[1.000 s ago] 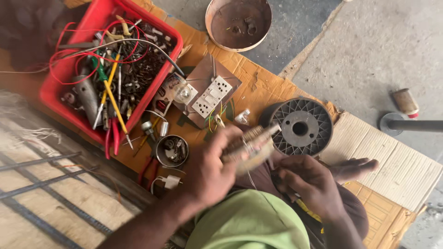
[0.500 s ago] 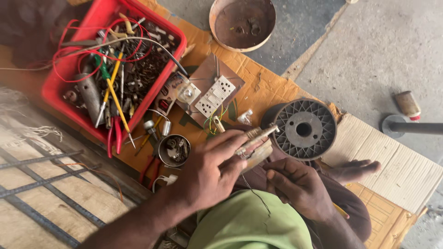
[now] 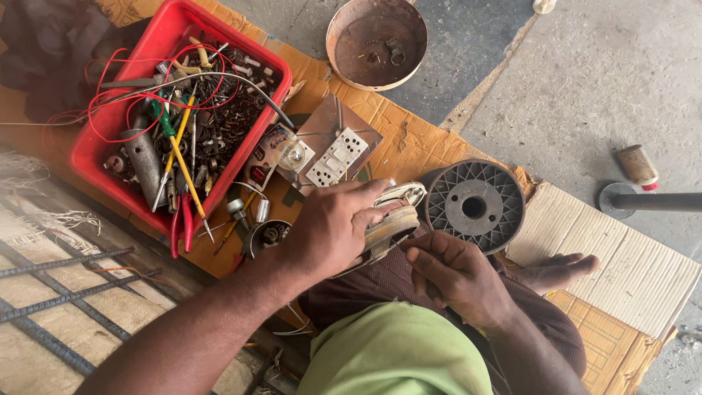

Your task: The person is sitting on the floor repairing an electric motor. They are using their hands to manipulate the wires and components of the motor, which is placed on a piece of cardboard. Various tools and parts are scattered around the workspace.

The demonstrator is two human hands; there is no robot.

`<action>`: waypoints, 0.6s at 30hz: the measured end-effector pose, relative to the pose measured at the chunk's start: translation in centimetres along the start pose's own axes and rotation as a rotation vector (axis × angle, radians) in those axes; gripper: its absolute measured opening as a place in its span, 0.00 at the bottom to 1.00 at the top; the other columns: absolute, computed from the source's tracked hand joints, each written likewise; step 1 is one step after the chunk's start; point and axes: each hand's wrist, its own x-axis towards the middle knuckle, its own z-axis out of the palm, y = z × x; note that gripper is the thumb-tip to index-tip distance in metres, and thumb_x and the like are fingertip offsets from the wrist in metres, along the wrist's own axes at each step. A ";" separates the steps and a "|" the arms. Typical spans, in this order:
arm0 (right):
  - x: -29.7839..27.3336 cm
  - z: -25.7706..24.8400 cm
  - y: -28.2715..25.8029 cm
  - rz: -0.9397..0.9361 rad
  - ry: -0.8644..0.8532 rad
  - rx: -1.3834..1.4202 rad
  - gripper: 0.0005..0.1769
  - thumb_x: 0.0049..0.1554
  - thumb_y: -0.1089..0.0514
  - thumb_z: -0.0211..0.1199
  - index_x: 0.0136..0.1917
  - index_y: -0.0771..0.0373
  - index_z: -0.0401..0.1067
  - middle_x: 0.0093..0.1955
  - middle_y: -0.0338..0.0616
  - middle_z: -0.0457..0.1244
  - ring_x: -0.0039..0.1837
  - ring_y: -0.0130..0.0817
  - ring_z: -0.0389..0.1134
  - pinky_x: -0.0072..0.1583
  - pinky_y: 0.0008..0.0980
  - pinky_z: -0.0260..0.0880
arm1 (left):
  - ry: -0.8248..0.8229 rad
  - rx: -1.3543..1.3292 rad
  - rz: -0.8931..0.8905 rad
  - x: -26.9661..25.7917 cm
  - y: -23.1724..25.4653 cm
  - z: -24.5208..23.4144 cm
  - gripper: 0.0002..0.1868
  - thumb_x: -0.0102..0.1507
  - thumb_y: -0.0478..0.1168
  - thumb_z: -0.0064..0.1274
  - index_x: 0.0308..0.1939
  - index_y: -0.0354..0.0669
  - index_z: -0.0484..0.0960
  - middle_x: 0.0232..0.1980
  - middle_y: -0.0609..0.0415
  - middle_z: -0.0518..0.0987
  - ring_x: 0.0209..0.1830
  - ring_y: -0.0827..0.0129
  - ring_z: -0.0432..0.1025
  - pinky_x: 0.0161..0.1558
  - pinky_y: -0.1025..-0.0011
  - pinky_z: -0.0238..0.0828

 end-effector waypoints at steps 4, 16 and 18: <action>-0.4 0.5 -0.5 0.063 0.030 0.159 0.15 0.62 0.55 0.57 0.56 0.66 0.74 0.27 0.40 0.63 0.25 0.22 0.55 0.28 0.24 0.52 | 0.031 -0.023 -0.058 0.5 0.0 0.3 0.21 0.58 0.33 0.62 0.56 0.34 0.82 0.48 0.40 0.84 0.47 0.53 0.81 0.49 0.63 0.77; -1.5 0.5 -2.6 0.101 0.081 -0.020 0.18 0.62 0.51 0.57 0.56 0.65 0.77 0.27 0.38 0.62 0.27 0.23 0.57 0.30 0.25 0.55 | 0.000 0.185 -0.230 2.5 1.8 1.0 0.15 0.57 0.36 0.63 0.48 0.37 0.86 0.42 0.42 0.85 0.46 0.49 0.80 0.49 0.58 0.76; -1.4 0.3 -2.4 0.026 0.074 0.011 0.20 0.63 0.50 0.58 0.57 0.70 0.77 0.29 0.39 0.62 0.28 0.23 0.58 0.30 0.25 0.56 | -0.005 0.188 -0.227 2.6 1.6 1.5 0.14 0.57 0.36 0.63 0.47 0.38 0.86 0.42 0.42 0.85 0.45 0.49 0.80 0.49 0.57 0.75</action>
